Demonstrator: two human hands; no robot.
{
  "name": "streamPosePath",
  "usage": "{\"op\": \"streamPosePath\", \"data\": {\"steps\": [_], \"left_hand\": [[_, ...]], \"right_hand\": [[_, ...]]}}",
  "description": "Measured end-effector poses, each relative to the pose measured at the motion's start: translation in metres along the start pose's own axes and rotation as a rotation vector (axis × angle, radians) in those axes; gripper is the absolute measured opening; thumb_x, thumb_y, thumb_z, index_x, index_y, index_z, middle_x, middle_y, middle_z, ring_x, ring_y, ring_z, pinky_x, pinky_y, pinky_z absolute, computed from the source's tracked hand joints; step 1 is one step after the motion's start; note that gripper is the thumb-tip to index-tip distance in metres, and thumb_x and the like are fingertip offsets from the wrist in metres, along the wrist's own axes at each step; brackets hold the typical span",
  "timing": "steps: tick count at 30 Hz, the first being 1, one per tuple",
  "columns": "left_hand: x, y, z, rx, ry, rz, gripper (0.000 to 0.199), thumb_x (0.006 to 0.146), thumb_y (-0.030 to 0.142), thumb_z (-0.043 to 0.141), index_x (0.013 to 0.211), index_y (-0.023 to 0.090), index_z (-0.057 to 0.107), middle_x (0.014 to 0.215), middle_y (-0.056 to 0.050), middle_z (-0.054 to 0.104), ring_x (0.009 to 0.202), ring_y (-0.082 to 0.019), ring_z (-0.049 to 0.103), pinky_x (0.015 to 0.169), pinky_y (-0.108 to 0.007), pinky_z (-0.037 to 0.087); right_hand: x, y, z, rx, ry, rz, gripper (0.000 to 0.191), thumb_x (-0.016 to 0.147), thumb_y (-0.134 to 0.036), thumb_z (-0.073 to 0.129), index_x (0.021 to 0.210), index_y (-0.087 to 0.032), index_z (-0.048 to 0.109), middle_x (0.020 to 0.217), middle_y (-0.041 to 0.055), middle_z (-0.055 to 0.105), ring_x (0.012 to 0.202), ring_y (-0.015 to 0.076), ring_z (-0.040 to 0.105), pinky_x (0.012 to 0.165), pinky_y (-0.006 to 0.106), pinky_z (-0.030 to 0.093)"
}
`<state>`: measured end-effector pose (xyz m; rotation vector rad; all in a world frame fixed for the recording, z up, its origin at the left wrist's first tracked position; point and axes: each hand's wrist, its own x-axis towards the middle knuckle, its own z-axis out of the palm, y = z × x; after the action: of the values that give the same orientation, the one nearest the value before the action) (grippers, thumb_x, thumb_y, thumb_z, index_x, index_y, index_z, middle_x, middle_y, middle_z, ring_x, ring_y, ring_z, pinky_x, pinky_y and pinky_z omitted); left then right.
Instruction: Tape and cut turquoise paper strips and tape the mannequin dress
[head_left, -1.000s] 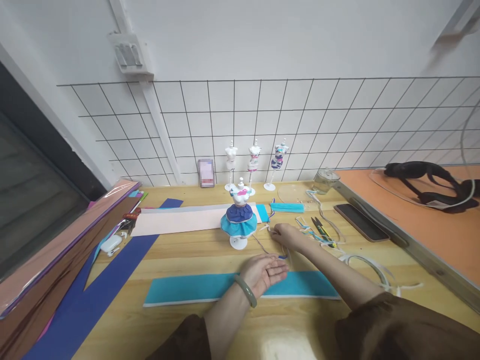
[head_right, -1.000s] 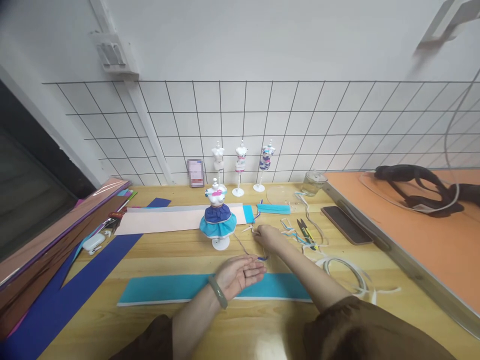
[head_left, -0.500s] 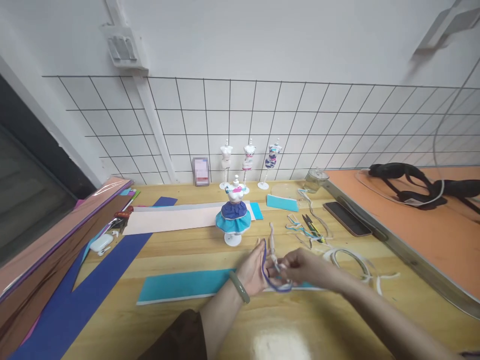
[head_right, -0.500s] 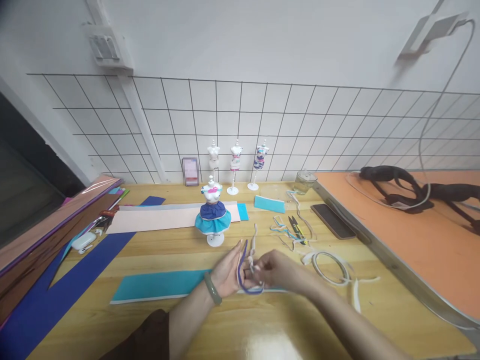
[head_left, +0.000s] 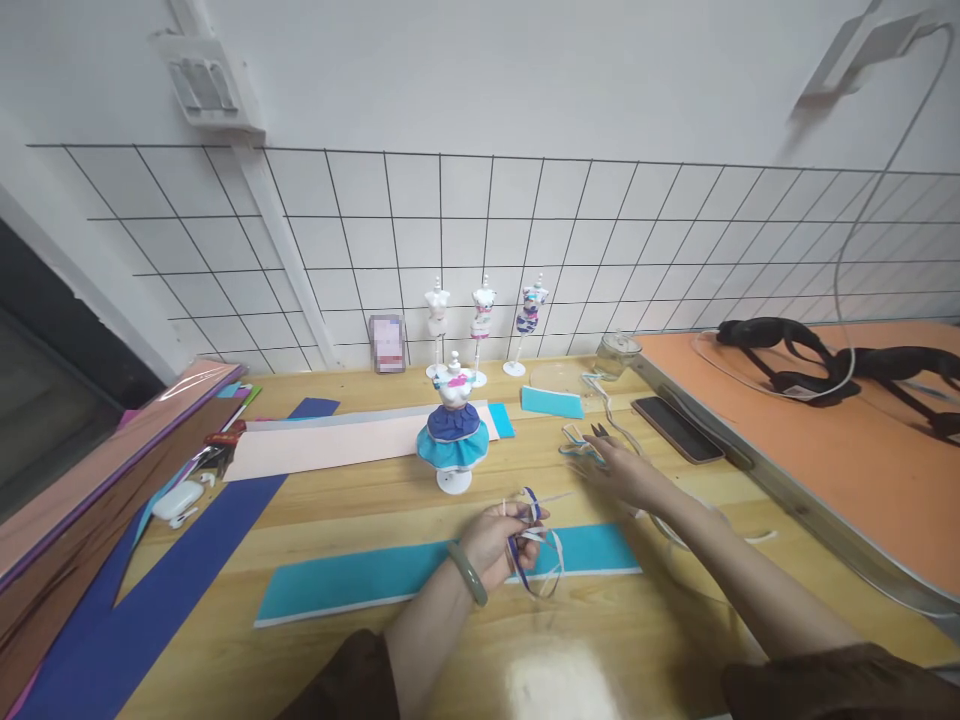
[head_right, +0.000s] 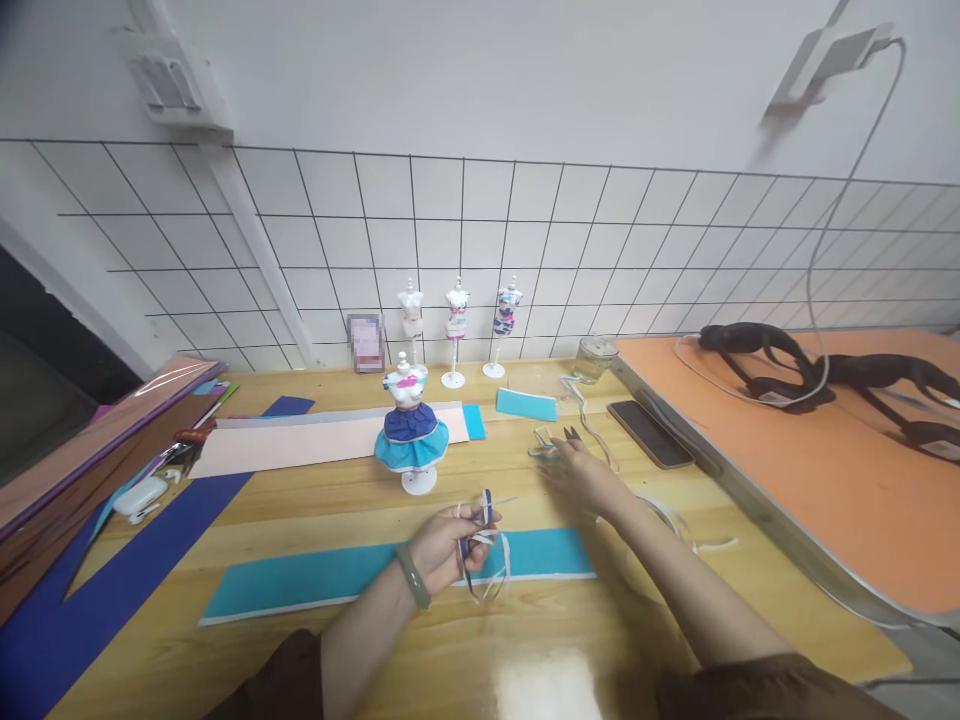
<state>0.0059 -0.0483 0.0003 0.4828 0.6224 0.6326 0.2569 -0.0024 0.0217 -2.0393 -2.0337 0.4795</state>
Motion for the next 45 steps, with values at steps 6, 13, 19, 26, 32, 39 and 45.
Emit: {"op": "streamPosePath", "data": {"steps": [6, 13, 19, 26, 32, 39, 45], "left_hand": [[0.001, 0.001, -0.001, -0.148, 0.002, 0.031, 0.023, 0.067, 0.002, 0.049, 0.087, 0.007, 0.06, 0.074, -0.009, 0.062, 0.061, -0.012, 0.06, 0.059, -0.023, 0.044], [0.003, 0.003, -0.005, -0.27, 0.005, 0.103, 0.024, 0.072, 0.007, 0.053, 0.096, 0.008, 0.055, 0.08, -0.012, 0.065, 0.078, -0.02, 0.064, 0.076, -0.033, 0.045], [0.002, 0.003, -0.004, -0.273, 0.009, 0.099, 0.025, 0.075, 0.013, 0.055, 0.1, 0.01, 0.052, 0.081, -0.012, 0.065, 0.08, -0.021, 0.064, 0.076, -0.034, 0.045], [-0.002, 0.004, -0.002, -0.199, -0.103, 0.116, 0.033, 0.075, 0.023, 0.06, 0.105, 0.012, 0.051, 0.084, -0.011, 0.065, 0.08, -0.021, 0.064, 0.076, -0.035, 0.046], [-0.004, 0.001, 0.001, -0.015, -0.106, 0.238, 0.069, 0.056, 0.006, 0.074, 0.116, 0.017, 0.042, 0.091, -0.007, 0.063, 0.072, -0.017, 0.063, 0.062, -0.027, 0.045], [-0.005, 0.001, 0.0, 0.059, -0.113, 0.234, 0.062, 0.06, 0.013, 0.074, 0.114, 0.018, 0.046, 0.092, -0.007, 0.063, 0.064, -0.012, 0.061, 0.057, -0.024, 0.044], [-0.013, 0.002, 0.001, 0.314, -0.283, 0.026, 0.053, 0.066, 0.031, 0.071, 0.112, 0.018, 0.049, 0.094, -0.01, 0.062, 0.057, -0.012, 0.06, 0.046, -0.021, 0.042]], "right_hand": [[0.025, 0.02, 0.014, -0.104, -0.057, 0.024, 0.034, 0.085, -0.031, 0.052, 0.116, -0.016, 0.049, 0.115, 0.0081, 0.053, 0.097, 0.0195, 0.055, 0.081, 0.04, 0.047], [0.026, 0.024, -0.001, -0.048, -0.014, 0.057, 0.026, 0.085, -0.031, 0.05, 0.108, -0.017, 0.055, 0.103, 0.0058, 0.06, 0.084, 0.0158, 0.059, 0.073, 0.033, 0.049], [0.001, 0.012, -0.029, 0.089, 0.163, 0.044, 0.043, 0.077, -0.025, 0.05, 0.12, -0.016, 0.049, 0.108, 0.0138, 0.06, 0.093, 0.0266, 0.059, 0.077, 0.036, 0.044], [-0.051, -0.057, 0.007, 0.436, -0.078, -0.13, 0.05, 0.075, -0.041, 0.056, 0.119, -0.018, 0.052, 0.1, 0.0086, 0.066, 0.088, 0.0216, 0.062, 0.076, 0.033, 0.048], [-0.071, -0.075, 0.009, 0.925, -0.29, -0.033, 0.049, 0.069, -0.043, 0.065, 0.108, -0.015, 0.057, 0.074, 0.0024, 0.066, 0.072, 0.017, 0.062, 0.071, 0.032, 0.048], [-0.076, -0.06, -0.008, 1.363, -0.128, 0.17, 0.026, 0.065, -0.036, 0.072, 0.084, -0.019, 0.063, 0.07, 0.0008, 0.063, 0.068, 0.0135, 0.059, 0.072, 0.03, 0.047], [-0.085, -0.052, -0.018, 1.54, 0.023, 0.226, 0.017, 0.068, -0.035, 0.068, 0.073, -0.022, 0.057, 0.064, -0.0025, 0.052, 0.06, 0.0126, 0.052, 0.064, 0.03, 0.047]]}}
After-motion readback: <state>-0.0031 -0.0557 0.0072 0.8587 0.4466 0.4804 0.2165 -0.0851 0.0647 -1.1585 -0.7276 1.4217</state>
